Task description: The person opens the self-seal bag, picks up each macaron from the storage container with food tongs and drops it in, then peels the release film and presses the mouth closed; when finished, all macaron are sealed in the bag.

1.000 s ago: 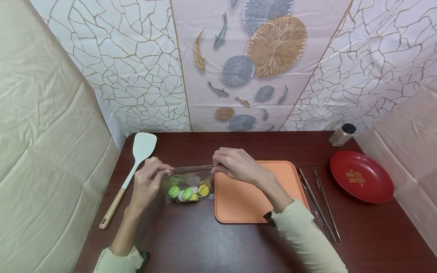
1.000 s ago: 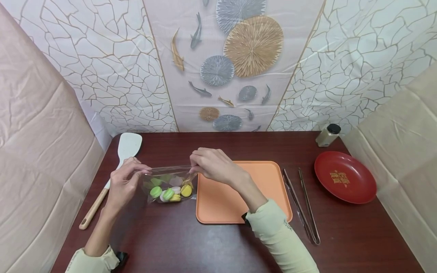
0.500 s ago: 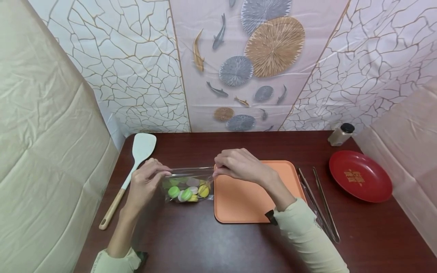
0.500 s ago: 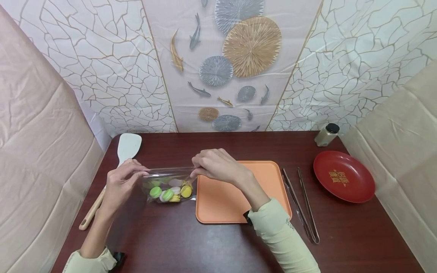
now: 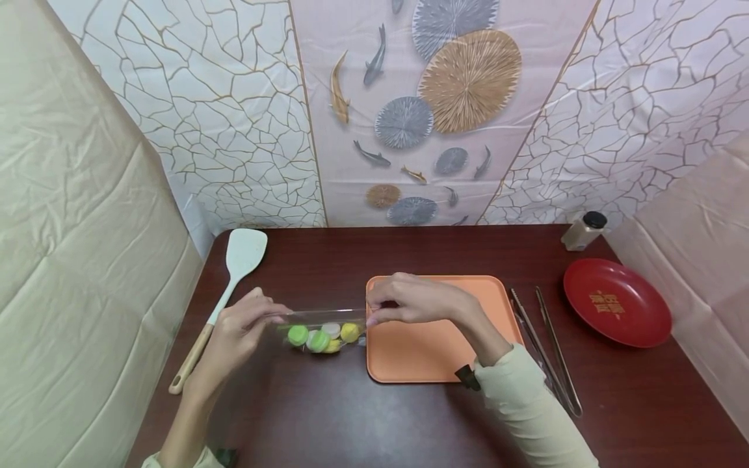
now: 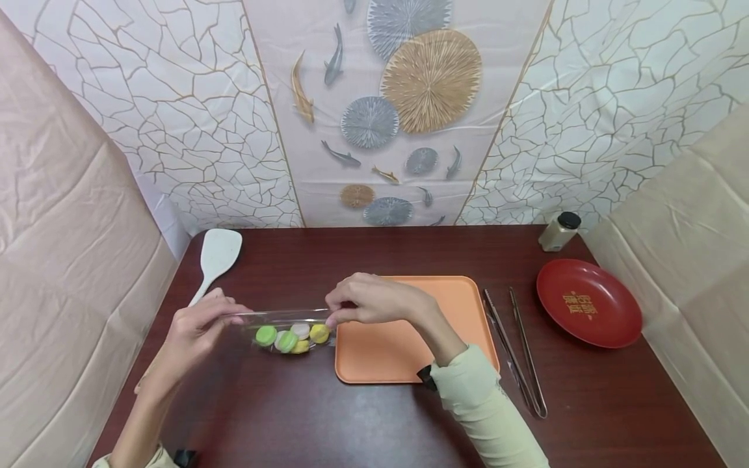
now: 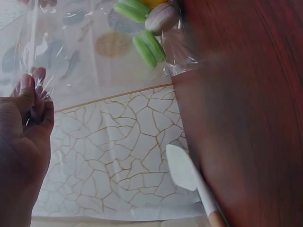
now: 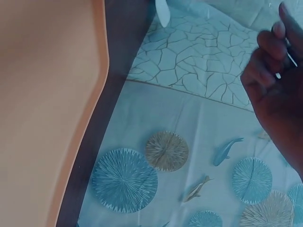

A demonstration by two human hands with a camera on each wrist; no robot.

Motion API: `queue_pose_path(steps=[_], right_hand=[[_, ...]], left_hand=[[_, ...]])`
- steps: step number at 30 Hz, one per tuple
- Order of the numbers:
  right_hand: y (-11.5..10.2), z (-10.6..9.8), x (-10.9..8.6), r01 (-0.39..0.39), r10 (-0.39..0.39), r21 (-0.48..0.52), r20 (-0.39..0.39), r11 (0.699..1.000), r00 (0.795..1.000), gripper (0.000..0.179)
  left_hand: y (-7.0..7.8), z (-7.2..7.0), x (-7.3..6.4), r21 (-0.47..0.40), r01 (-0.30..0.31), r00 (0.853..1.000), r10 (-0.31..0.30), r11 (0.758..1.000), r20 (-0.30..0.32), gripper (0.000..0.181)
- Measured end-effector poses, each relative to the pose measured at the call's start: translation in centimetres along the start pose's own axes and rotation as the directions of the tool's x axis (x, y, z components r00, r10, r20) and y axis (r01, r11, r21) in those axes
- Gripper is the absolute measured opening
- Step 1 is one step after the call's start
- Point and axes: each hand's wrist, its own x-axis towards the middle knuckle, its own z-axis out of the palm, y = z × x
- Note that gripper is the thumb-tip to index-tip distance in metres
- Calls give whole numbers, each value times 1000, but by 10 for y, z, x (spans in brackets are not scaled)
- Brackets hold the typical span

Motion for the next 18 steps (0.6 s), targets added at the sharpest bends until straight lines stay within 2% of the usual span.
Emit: queue_pose_path(steps=[2, 5, 8, 9, 11, 13, 15, 16, 18], right_hand=[[-1, 1, -1, 7, -9, 63, 43, 998, 999, 28], [-2, 4, -1, 41, -50, 127, 75, 991, 996, 27], [-1, 9, -1, 79, -108, 242, 108, 967, 988, 35], [0, 11, -1, 91, -134, 302, 124, 949, 983, 35], [2, 17, 1, 85, -180, 456, 168, 886, 969, 31], [5, 23, 3, 51, -218, 601, 208, 798, 953, 26], [10, 29, 6, 3, -231, 698, 233, 716, 945, 23], [13, 32, 7, -28, -219, 726, 243, 687, 945, 22], [20, 35, 9, -67, -171, 734, 244, 676, 955, 25]], left_hand=[[4, -3, -2, -12, -2, 1000, 2, 1000, 25, 31], [12, -7, -4, -49, -29, 998, 31, 998, 49, 23], [20, -14, -6, -103, 3, 995, 7, 995, 99, 7], [23, -17, -6, -111, 29, 994, -16, 993, 113, 10], [29, -23, -9, -134, 100, 985, -80, 986, 152, 22], [32, -28, -12, -156, 183, 968, -150, 971, 201, 35], [31, -31, -13, -218, 252, 948, -196, 943, 250, 38], [28, -31, -12, -241, 293, 935, -223, 925, 277, 38], [20, -30, -11, -273, 365, 907, -273, 890, 321, 38]])
